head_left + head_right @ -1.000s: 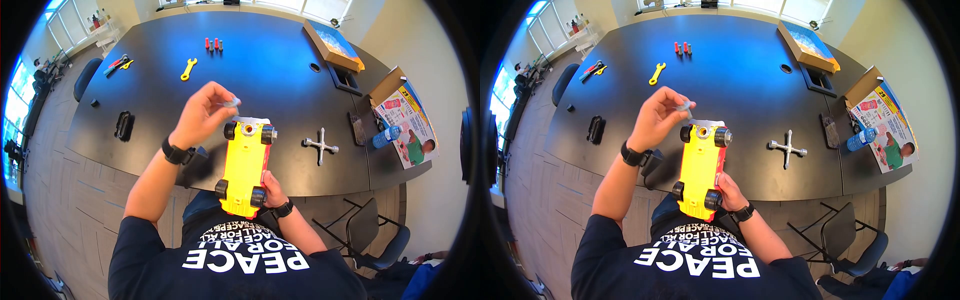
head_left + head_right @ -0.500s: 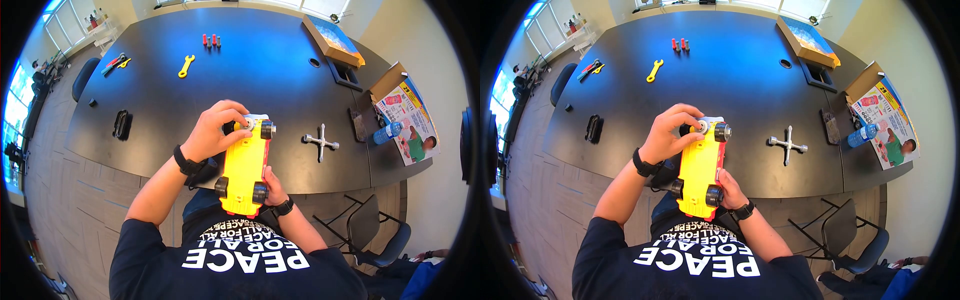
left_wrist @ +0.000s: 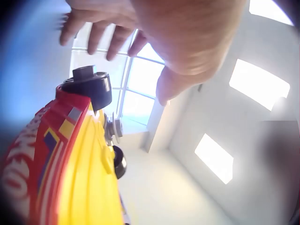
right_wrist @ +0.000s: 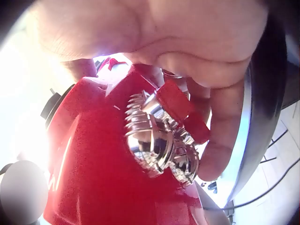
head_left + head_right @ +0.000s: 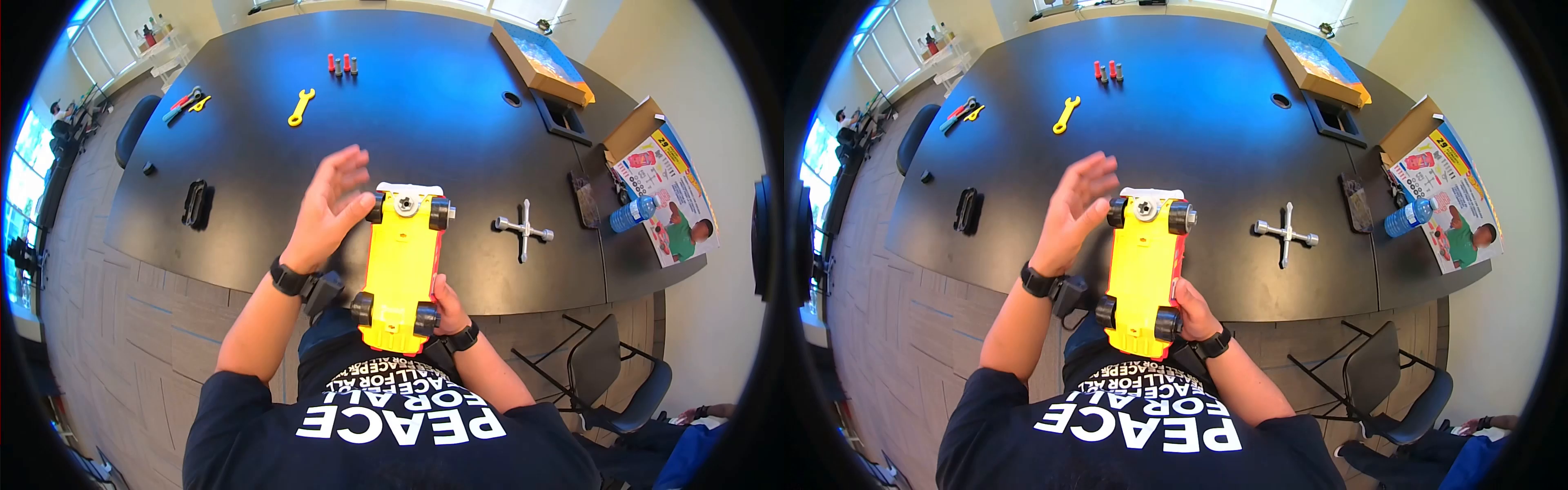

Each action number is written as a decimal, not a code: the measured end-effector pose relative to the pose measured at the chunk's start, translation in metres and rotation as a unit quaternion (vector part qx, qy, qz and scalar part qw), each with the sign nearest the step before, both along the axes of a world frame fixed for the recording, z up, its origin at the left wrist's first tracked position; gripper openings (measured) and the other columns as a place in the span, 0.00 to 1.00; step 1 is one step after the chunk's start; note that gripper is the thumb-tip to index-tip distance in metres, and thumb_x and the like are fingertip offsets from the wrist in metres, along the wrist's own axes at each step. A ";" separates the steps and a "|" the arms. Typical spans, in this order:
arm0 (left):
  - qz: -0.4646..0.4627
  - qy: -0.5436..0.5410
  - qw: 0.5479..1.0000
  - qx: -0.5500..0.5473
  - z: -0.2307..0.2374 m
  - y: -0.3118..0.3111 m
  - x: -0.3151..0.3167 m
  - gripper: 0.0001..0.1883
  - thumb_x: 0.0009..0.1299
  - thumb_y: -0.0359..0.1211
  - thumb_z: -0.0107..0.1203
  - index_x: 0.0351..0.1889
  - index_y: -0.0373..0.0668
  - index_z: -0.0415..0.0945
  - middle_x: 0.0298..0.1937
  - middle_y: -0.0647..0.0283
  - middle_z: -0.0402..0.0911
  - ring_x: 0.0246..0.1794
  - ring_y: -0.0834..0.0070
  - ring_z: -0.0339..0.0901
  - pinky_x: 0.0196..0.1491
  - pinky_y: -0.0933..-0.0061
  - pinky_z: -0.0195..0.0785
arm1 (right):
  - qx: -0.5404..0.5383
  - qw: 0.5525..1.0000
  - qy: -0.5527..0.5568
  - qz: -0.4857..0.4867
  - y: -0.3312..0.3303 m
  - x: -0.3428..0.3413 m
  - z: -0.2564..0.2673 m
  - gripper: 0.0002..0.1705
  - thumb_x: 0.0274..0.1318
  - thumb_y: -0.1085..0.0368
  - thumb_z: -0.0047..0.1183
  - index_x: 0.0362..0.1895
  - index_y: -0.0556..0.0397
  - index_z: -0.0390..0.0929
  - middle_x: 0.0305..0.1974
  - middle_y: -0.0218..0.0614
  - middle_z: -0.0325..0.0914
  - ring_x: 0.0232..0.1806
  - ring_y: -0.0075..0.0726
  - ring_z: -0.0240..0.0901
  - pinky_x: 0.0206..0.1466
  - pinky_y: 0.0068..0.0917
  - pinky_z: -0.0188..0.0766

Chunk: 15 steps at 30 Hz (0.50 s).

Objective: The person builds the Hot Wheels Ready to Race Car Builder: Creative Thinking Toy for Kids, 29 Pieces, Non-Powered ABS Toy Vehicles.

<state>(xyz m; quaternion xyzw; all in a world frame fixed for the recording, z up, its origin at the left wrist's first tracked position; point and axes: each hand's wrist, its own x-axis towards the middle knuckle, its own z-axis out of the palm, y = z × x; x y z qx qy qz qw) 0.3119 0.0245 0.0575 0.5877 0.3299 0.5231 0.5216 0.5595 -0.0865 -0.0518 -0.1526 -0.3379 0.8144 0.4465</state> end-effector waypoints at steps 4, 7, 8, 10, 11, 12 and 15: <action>-0.236 -0.009 0.958 -0.163 -0.040 -0.028 -0.006 0.44 0.82 0.41 0.70 0.88 0.37 0.58 0.79 0.54 0.77 0.79 0.67 0.75 0.82 0.58 0.67 | 0.000 1.000 0.028 0.003 0.000 -0.001 -0.006 0.46 0.85 0.32 0.47 0.83 0.60 0.66 0.77 0.48 0.78 0.77 0.43 0.79 0.80 0.45 0.75; -0.146 -0.014 0.971 -0.187 -0.042 -0.053 0.005 0.37 0.84 0.39 0.67 0.83 0.34 0.63 0.74 0.55 0.82 0.71 0.68 0.83 0.74 0.61 0.78 | -0.017 0.999 -0.036 -0.003 0.000 -0.001 -0.001 0.46 0.86 0.32 0.45 0.84 0.59 0.65 0.77 0.47 0.78 0.77 0.41 0.78 0.81 0.44 0.74; -0.156 -0.016 0.970 -0.187 -0.046 -0.054 0.004 0.37 0.84 0.39 0.67 0.83 0.34 0.63 0.74 0.55 0.82 0.71 0.68 0.83 0.74 0.61 0.78 | -0.032 0.996 -0.082 -0.004 0.001 -0.006 0.011 0.47 0.87 0.31 0.43 0.85 0.58 0.64 0.77 0.45 0.78 0.77 0.39 0.77 0.80 0.44 0.74; -0.125 -0.090 0.953 -0.262 -0.053 -0.056 0.001 0.36 0.82 0.33 0.68 0.83 0.35 0.62 0.72 0.56 0.83 0.68 0.70 0.85 0.72 0.62 0.80 | -0.070 0.991 -0.100 -0.063 0.000 -0.004 0.038 0.41 0.88 0.34 0.45 0.78 0.59 0.75 0.65 0.41 0.87 0.63 0.34 0.86 0.68 0.38 0.82; -0.112 -0.095 0.953 -0.264 -0.055 -0.060 -0.001 0.34 0.82 0.32 0.67 0.82 0.35 0.63 0.70 0.56 0.85 0.67 0.68 0.86 0.71 0.61 0.82 | 0.034 0.959 -0.278 -0.037 0.006 0.013 0.048 0.35 0.88 0.38 0.48 0.70 0.60 0.81 0.57 0.39 0.89 0.54 0.32 0.87 0.60 0.35 0.83; -0.117 -0.097 0.952 -0.265 -0.056 -0.064 -0.004 0.34 0.82 0.32 0.67 0.82 0.35 0.63 0.70 0.56 0.85 0.67 0.68 0.86 0.71 0.61 0.82 | 0.134 0.886 -0.444 -0.007 0.010 0.024 0.060 0.31 0.89 0.43 0.51 0.63 0.60 0.87 0.49 0.37 0.92 0.45 0.30 0.88 0.51 0.32 0.85; -0.059 -0.106 0.959 -0.255 -0.065 -0.073 -0.015 0.33 0.82 0.31 0.66 0.81 0.36 0.64 0.70 0.54 0.85 0.67 0.66 0.88 0.70 0.60 0.83 | 0.193 0.798 -0.516 -0.245 0.019 0.063 0.102 0.15 0.80 0.59 0.63 0.44 0.60 0.89 0.32 0.34 0.88 0.32 0.28 0.84 0.38 0.30 0.80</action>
